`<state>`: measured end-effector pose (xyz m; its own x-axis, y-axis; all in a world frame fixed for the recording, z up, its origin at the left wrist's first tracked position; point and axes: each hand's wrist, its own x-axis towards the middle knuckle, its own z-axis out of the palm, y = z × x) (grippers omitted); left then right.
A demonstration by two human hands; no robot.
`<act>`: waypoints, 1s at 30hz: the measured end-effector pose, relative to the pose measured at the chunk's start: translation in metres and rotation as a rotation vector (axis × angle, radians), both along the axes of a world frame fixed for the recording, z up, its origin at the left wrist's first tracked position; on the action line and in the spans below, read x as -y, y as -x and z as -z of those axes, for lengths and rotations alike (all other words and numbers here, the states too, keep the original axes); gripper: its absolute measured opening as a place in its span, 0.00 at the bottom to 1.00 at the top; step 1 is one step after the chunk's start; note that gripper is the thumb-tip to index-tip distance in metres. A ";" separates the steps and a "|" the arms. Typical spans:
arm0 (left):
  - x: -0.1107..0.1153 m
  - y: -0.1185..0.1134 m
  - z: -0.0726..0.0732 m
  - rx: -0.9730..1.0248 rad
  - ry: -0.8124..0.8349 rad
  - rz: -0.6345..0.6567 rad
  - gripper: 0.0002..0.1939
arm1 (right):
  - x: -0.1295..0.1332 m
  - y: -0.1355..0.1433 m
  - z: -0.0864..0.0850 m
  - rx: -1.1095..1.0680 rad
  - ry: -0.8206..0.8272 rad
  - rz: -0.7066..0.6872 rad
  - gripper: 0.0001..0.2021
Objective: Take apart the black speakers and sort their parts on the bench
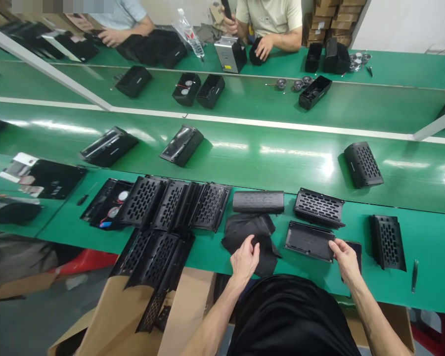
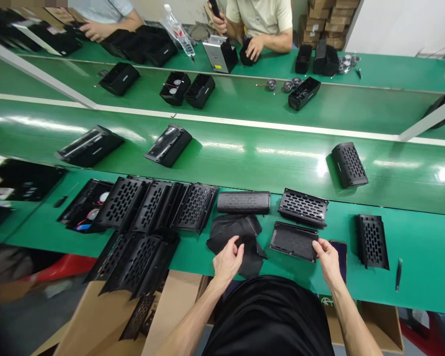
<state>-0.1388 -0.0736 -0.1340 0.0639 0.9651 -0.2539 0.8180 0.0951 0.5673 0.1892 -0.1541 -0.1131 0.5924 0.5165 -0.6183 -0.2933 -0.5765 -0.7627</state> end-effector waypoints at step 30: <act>-0.026 -0.034 -0.111 1.057 0.512 -0.118 0.23 | -0.021 0.042 -0.108 -0.345 -0.214 -0.217 0.24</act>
